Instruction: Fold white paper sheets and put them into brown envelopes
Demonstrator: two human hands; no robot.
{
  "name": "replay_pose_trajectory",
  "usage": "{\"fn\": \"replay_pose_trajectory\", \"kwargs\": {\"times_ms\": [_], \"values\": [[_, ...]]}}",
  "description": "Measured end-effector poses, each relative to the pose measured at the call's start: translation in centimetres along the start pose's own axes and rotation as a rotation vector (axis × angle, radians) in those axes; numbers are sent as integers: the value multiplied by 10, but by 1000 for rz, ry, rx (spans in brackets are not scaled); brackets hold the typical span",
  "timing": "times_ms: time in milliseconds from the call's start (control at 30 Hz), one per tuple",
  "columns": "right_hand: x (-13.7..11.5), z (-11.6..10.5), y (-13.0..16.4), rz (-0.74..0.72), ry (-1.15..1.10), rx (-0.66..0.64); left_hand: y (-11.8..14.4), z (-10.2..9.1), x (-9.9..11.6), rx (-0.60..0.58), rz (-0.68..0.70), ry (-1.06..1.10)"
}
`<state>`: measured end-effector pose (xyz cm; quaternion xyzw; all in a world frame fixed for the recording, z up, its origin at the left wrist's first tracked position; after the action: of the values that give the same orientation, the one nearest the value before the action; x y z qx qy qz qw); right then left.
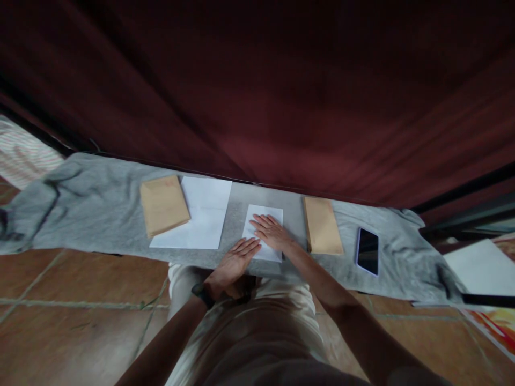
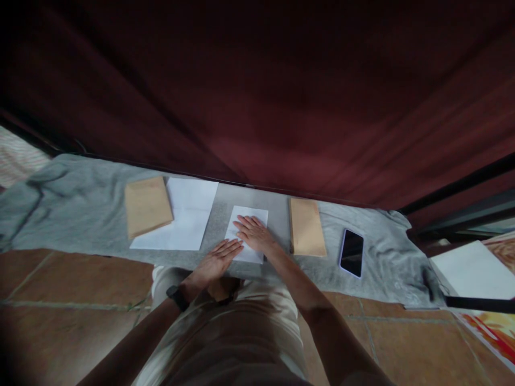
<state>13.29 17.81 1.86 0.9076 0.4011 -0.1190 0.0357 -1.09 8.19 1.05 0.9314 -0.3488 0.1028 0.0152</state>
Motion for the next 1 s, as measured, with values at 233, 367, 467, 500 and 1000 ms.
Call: {"fn": "replay_pose_trajectory", "kwargs": {"times_ms": [233, 367, 467, 500, 1000], "values": [[47, -14, -23, 257, 49, -2, 2, -5, 1, 3, 8, 17], [45, -19, -19, 417, 26, 42, 3, -5, 2, 20, 10, 11], [16, -10, 3, 378, -3, 66, 4, 0, 3, 30, 14, -19], [3, -5, 14, 342, -15, 65, 4, 1, 4, 32, 12, -34], [-40, 4, 106, 247, -61, 186, -57, -25, 3, 57, -56, 82]]}}
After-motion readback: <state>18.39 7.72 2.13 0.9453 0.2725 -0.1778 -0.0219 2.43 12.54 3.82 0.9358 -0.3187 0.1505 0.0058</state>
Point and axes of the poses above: each hand's wrist, its own y-axis away from the middle knuckle, its own z-axis out of the palm, x = y × z, the point moved 5 cm from there along -y, towards the middle knuckle, and after that the axes turned 5 degrees about -x, right-handed, at the moved point
